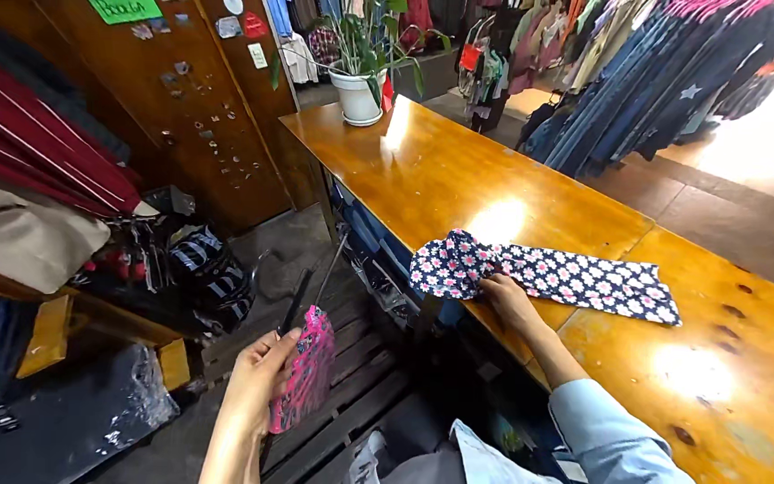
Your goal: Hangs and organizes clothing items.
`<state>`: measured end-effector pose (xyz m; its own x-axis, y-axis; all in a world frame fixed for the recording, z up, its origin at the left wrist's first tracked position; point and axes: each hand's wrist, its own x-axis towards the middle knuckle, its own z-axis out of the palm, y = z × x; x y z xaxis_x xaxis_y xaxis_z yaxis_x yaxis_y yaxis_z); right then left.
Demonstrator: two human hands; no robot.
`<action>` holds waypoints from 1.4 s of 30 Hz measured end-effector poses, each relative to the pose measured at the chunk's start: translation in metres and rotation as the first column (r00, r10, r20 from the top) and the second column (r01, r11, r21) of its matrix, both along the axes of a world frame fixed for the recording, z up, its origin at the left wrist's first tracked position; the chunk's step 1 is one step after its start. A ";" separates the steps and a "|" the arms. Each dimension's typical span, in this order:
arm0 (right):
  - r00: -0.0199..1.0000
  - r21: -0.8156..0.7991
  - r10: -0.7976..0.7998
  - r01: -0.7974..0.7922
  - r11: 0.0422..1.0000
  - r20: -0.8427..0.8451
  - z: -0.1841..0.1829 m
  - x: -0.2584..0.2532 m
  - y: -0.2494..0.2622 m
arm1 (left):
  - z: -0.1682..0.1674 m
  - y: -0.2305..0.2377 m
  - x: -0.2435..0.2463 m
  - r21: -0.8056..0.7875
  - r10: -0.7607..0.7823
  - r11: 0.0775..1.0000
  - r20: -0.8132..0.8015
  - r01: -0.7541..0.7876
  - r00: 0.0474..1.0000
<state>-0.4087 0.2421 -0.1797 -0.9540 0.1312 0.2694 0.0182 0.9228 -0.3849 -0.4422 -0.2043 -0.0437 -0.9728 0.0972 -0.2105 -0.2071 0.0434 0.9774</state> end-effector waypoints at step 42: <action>0.340 -0.291 0.928 -0.882 0.371 0.151 0.176 -0.085 -0.259 | -0.001 -0.086 0.028 0.184 0.120 0.980 -0.210 -0.081 0.970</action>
<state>-0.4934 -0.0170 -0.0036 -0.5282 -0.8460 0.0719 -0.6821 0.3724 -0.6294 -0.4147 -0.2907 -0.0448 -0.9997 0.0124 0.0197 0.0178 -0.1402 0.9900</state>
